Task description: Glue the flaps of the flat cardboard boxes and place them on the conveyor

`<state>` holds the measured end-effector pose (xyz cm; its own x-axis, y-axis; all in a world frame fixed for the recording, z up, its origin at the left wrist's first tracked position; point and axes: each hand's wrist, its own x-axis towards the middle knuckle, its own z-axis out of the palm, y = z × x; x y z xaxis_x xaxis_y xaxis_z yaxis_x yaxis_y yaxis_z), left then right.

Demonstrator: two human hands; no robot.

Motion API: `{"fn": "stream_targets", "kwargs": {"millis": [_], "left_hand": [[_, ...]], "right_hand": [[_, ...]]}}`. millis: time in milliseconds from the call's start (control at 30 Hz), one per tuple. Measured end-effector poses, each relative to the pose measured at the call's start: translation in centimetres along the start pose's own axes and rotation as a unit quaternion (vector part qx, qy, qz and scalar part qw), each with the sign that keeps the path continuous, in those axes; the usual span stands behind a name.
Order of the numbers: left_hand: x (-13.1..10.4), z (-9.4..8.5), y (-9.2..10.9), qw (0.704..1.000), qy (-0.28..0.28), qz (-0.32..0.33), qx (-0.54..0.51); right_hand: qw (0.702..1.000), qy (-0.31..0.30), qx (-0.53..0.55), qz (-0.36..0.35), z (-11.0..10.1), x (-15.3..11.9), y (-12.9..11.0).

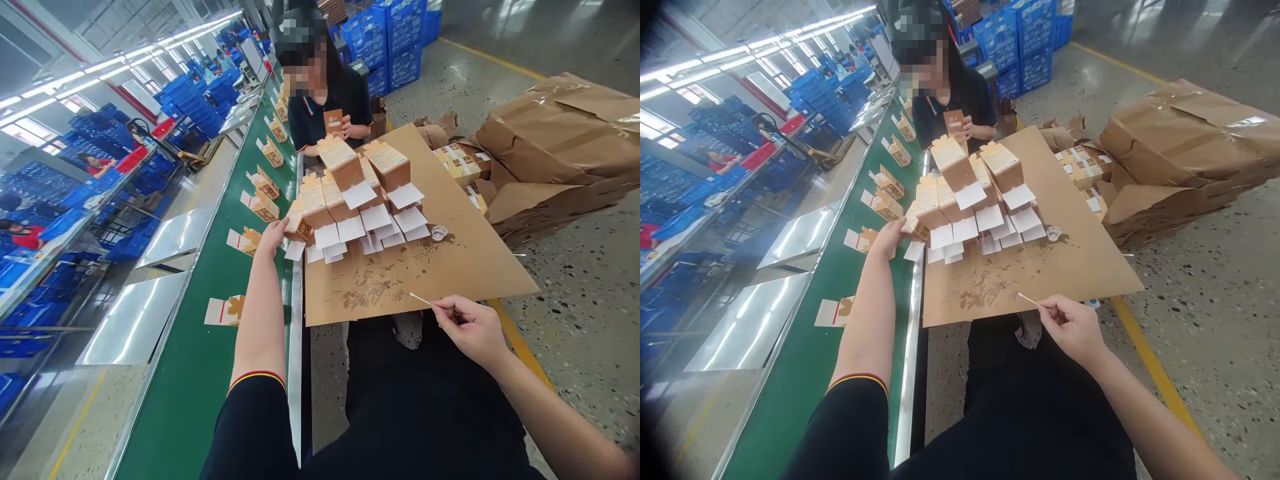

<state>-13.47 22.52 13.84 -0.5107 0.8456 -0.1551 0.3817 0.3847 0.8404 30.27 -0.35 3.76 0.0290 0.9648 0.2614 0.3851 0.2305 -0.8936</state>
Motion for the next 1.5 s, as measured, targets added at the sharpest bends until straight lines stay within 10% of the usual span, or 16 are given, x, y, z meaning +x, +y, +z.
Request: {"fn": "stream_targets", "kwargs": {"millis": [200, 400, 667, 867, 1133, 1500], "left_hand": [[-2.2, -1.5, -1.7, 0.999, -0.024, -0.036, 0.015], [-11.1, -4.5, -8.6, 0.971, 0.033, 0.038, -0.235], [-22.8, 3.9, -14.4, 0.924, -0.118, 0.009, -0.363], [-21.9, 8.0, -14.3, 0.931, -0.118, -0.019, -0.346], [-20.6, 8.8, -13.5, 0.949, -0.097, 0.006, -0.301], [-22.3, 9.3, -13.2, 0.968, -0.058, 0.057, -0.238]], "right_hand": [[0.99, 0.085, -0.116, 0.007, -3.9, 4.7, 1.6], [0.97, -0.003, -0.243, 0.028, -5.2, 13.7, 3.2], [0.955, -0.074, -0.287, 0.026, -4.6, 18.5, 4.8], [0.976, -0.017, -0.215, 0.012, -4.5, 14.0, 4.5], [0.985, -0.159, -0.046, -0.045, 6.7, 1.4, 0.7], [0.963, -0.191, -0.131, -0.137, 10.1, 0.3, 2.0]]}}
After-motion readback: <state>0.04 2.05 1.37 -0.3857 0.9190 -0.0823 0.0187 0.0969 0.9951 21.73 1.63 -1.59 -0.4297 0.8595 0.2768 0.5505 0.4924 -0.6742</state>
